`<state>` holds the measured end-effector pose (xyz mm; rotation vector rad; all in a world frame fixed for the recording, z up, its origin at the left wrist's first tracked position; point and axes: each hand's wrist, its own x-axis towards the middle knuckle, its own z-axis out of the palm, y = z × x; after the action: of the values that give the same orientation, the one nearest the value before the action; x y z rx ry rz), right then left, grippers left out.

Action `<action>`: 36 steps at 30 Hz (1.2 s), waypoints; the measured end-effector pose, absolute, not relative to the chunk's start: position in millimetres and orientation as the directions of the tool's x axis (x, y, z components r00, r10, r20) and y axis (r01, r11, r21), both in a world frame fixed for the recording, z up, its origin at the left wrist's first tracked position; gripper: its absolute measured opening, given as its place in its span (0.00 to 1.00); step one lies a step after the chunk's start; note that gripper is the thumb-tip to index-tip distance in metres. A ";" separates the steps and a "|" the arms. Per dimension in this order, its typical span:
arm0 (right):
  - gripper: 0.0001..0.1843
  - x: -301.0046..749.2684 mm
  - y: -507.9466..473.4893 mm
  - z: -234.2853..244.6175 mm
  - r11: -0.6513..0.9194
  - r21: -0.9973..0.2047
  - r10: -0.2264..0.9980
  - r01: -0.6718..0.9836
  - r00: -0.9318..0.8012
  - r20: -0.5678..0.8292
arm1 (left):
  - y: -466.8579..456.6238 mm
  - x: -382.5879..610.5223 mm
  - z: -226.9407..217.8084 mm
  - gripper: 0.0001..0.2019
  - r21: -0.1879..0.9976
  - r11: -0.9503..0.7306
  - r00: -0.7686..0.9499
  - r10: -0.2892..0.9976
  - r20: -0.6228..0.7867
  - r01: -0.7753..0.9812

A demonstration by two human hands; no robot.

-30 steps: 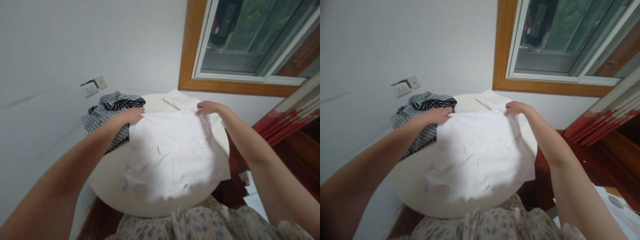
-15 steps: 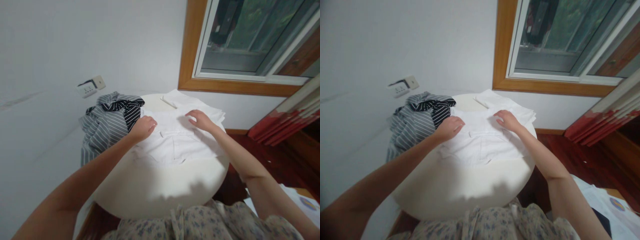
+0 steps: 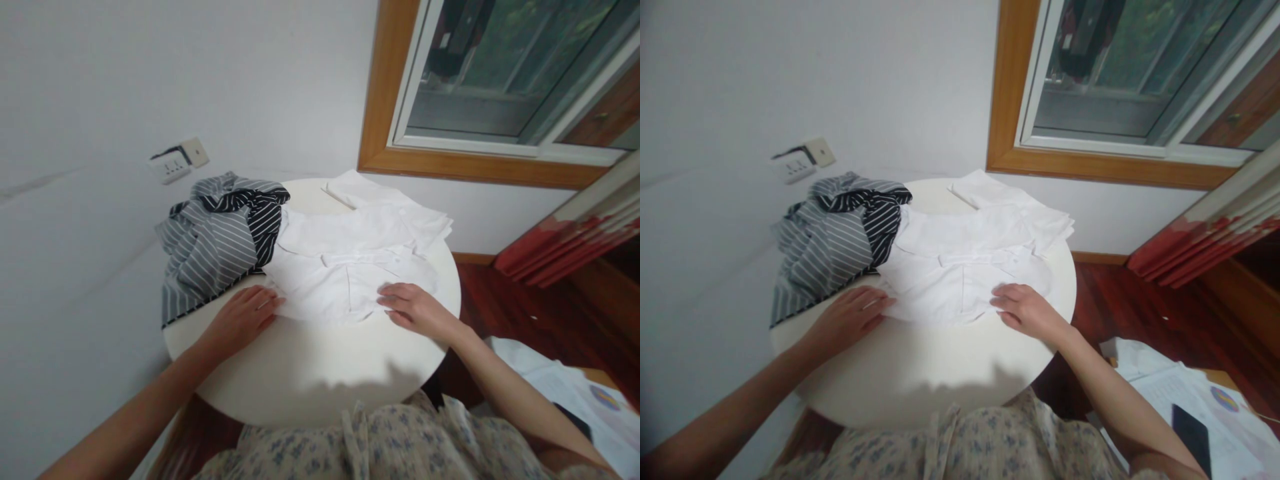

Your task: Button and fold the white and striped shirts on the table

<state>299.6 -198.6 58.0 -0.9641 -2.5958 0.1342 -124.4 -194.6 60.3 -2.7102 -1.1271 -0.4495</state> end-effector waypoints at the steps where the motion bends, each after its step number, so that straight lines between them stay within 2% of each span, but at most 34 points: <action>1: 0.16 301.7 -199.3 57.5 0.760 -0.220 0.648 0.611 -0.691 0.320 | -194.9 -125.7 62.2 0.12 -0.037 -0.690 0.654 0.667 0.357 0.723; 5: 0.18 308.4 -199.1 59.7 0.708 -0.278 0.705 0.650 -0.625 0.335 | -199.5 -118.4 73.9 0.10 0.075 -0.597 0.507 0.735 0.449 0.799; 7: 0.20 311.1 -199.5 61.4 0.676 -0.268 0.734 0.686 -0.594 0.330 | -204.1 -112.1 76.6 0.10 0.106 -0.572 0.465 0.749 0.472 0.813; 12: 0.25 324.7 -209.6 58.2 0.613 -0.211 0.775 0.761 -0.527 0.350 | -218.3 -116.6 66.6 0.08 -0.004 -0.631 0.590 0.722 0.361 0.775; 15: 0.22 339.7 -218.2 53.5 0.541 -0.200 0.814 0.817 -0.448 0.371 | -224.4 -123.2 66.9 0.12 -0.019 -0.647 0.621 0.723 0.303 0.762; 17: 0.18 349.3 -221.0 50.9 0.497 -0.181 0.826 0.849 -0.399 0.397 | -225.4 -114.6 75.1 0.11 -0.011 -0.645 0.611 0.718 0.334 0.764; 20: 0.12 356.6 -218.1 49.7 0.487 -0.190 0.819 0.852 -0.370 0.439 | -221.1 -70.3 90.2 0.10 0.061 -0.716 0.651 0.663 0.370 0.695; 23: 0.11 353.1 -209.9 54.4 0.507 -0.239 0.808 0.828 -0.362 0.464 | -212.5 -0.2 94.0 0.11 0.157 -0.805 0.766 0.593 0.248 0.573; 26: 0.11 346.5 -203.8 63.5 0.528 -0.265 0.806 0.807 -0.377 0.457 | -204.4 64.0 85.1 0.13 0.159 -0.761 0.742 0.649 0.166 0.629; 30: 0.12 348.2 -202.8 71.7 0.532 -0.298 0.810 0.792 -0.373 0.453 | -199.9 110.2 69.4 0.14 0.155 -0.752 0.737 0.658 0.153 0.640; 33: 0.13 355.5 -203.0 72.7 0.538 -0.314 0.808 0.783 -0.372 0.457 | -202.0 122.4 61.0 0.12 0.213 -0.766 0.756 0.638 0.143 0.606; 36: 0.13 359.4 -204.1 71.8 0.517 -0.267 0.798 0.813 -0.344 0.495 | -206.4 126.5 55.2 0.11 0.288 -0.756 0.750 0.642 0.157 0.587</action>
<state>359.4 -204.1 71.8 -1.3079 -2.1823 -0.0350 126.5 -206.4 55.2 -3.1440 -1.1199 -0.4201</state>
